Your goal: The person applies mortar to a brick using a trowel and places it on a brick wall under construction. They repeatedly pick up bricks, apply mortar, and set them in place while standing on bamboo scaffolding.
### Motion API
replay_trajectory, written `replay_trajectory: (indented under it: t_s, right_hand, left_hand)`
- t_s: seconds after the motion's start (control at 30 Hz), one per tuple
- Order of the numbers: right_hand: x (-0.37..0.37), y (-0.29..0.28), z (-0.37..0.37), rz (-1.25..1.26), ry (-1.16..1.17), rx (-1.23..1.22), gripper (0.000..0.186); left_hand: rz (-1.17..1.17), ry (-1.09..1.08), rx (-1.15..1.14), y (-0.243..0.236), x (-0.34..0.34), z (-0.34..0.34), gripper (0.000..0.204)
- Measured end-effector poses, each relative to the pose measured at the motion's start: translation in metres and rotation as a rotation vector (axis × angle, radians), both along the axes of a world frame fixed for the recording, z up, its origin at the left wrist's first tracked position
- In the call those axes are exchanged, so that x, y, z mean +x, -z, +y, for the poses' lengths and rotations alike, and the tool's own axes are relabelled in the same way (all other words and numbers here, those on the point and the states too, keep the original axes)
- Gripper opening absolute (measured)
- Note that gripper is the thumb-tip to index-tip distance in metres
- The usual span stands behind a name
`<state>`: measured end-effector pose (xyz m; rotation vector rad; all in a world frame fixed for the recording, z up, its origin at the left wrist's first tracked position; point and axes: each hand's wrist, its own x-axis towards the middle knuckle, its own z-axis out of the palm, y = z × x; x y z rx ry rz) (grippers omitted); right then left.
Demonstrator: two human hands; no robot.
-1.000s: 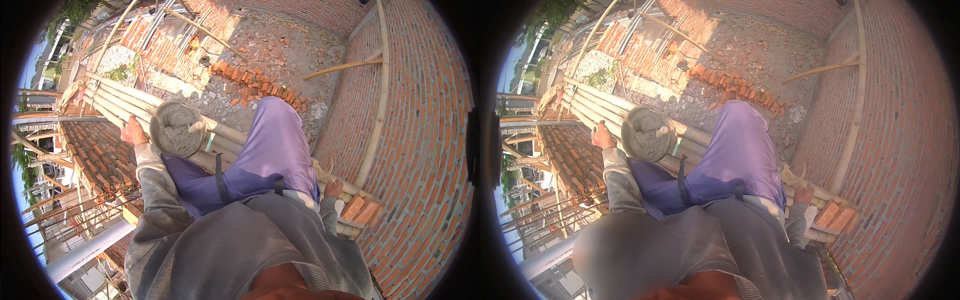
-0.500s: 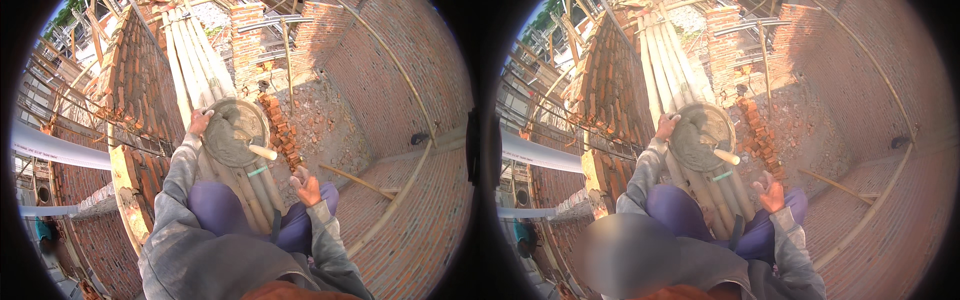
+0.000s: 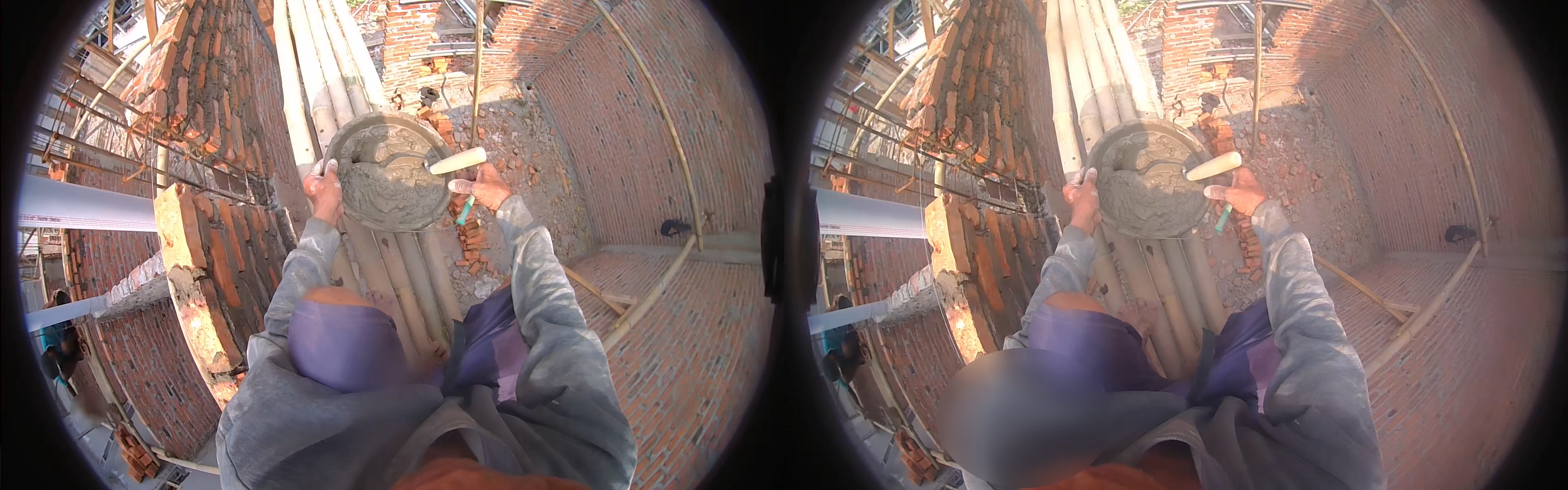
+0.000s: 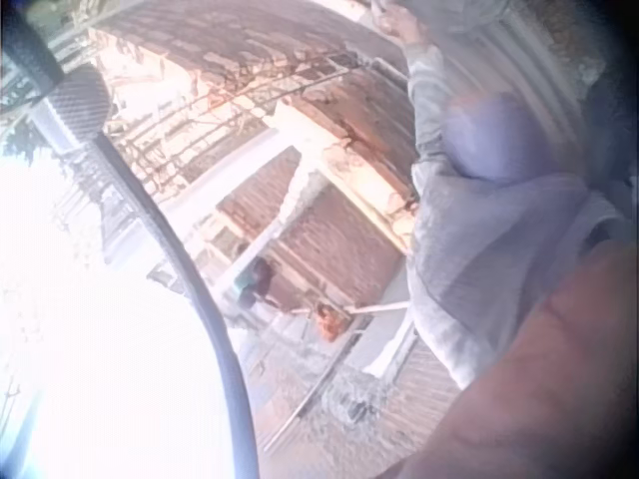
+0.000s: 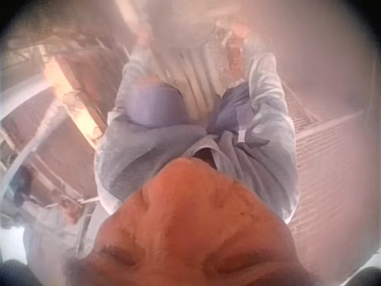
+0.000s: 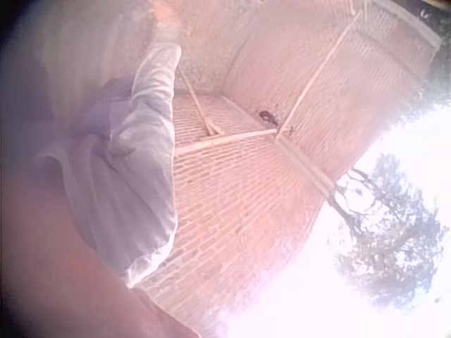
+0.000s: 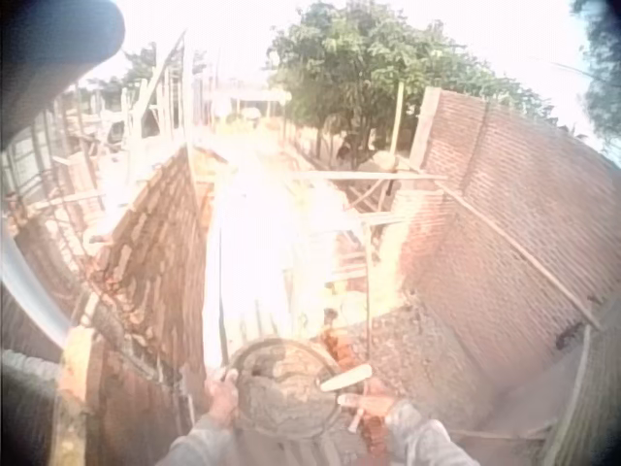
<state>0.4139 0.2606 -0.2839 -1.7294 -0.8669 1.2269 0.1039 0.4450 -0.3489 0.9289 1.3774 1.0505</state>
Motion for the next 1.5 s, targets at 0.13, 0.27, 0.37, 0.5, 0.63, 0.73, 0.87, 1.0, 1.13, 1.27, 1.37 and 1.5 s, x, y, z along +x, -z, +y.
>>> replay_trajectory:
  t_s: [0.13,0.27,0.37,0.5,0.63,0.73,0.87,1.0,1.13,1.27,1.37,1.5]
  right_hand:
    - [-0.009,-0.032,0.016,-0.322,0.0,0.252,0.072]
    - [-0.056,-0.052,0.028,-0.167,0.011,0.37,0.047]
    - [-0.099,-0.057,0.056,-0.406,-0.03,0.653,0.027]
    - [-0.142,-0.088,0.081,0.264,0.107,0.496,0.027]
    - [-0.112,-0.146,0.09,0.167,0.18,0.933,0.026]
    - [-0.09,-0.141,0.118,0.094,0.258,1.092,0.023]
    - [-0.124,-0.048,0.161,0.113,0.425,0.893,0.025]
    - [-0.121,-0.008,0.1,0.146,0.14,0.876,0.03]
    - [-0.098,-0.045,0.025,0.033,-0.056,0.719,0.028]
    - [-0.082,-0.105,0.037,0.134,-0.114,0.823,0.028]
    - [-0.091,-0.12,0.095,0.303,0.021,0.945,0.027]
    - [-0.147,-0.047,0.172,0.306,0.037,0.707,0.037]
  left_hand:
    - [-0.143,-0.043,0.03,-0.011,0.0,-0.019,0.018]
    - [0.008,-0.079,-0.012,-0.022,0.003,-0.019,0.016]
    - [0.003,-0.118,0.008,-0.021,0.005,-0.018,0.017]
    - [-0.015,-0.118,0.023,-0.015,0.002,-0.02,0.016]
    - [-0.018,-0.13,0.123,-0.01,0.001,-0.023,0.015]
    - [-0.031,-0.135,0.066,-0.009,0.002,-0.023,0.017]
    - [0.118,-0.115,0.186,-0.009,0.003,-0.019,0.016]
    - [-0.052,-0.18,-0.039,-0.012,0.004,-0.018,0.019]
    - [-0.092,-0.227,-0.037,-0.014,0.007,-0.015,0.023]
    - [-0.051,-0.208,0.0,-0.01,0.009,-0.016,0.023]
    - [0.048,-0.192,0.063,-0.005,0.007,-0.021,0.026]
    - [0.238,-0.213,0.113,-0.007,0.003,-0.02,0.031]
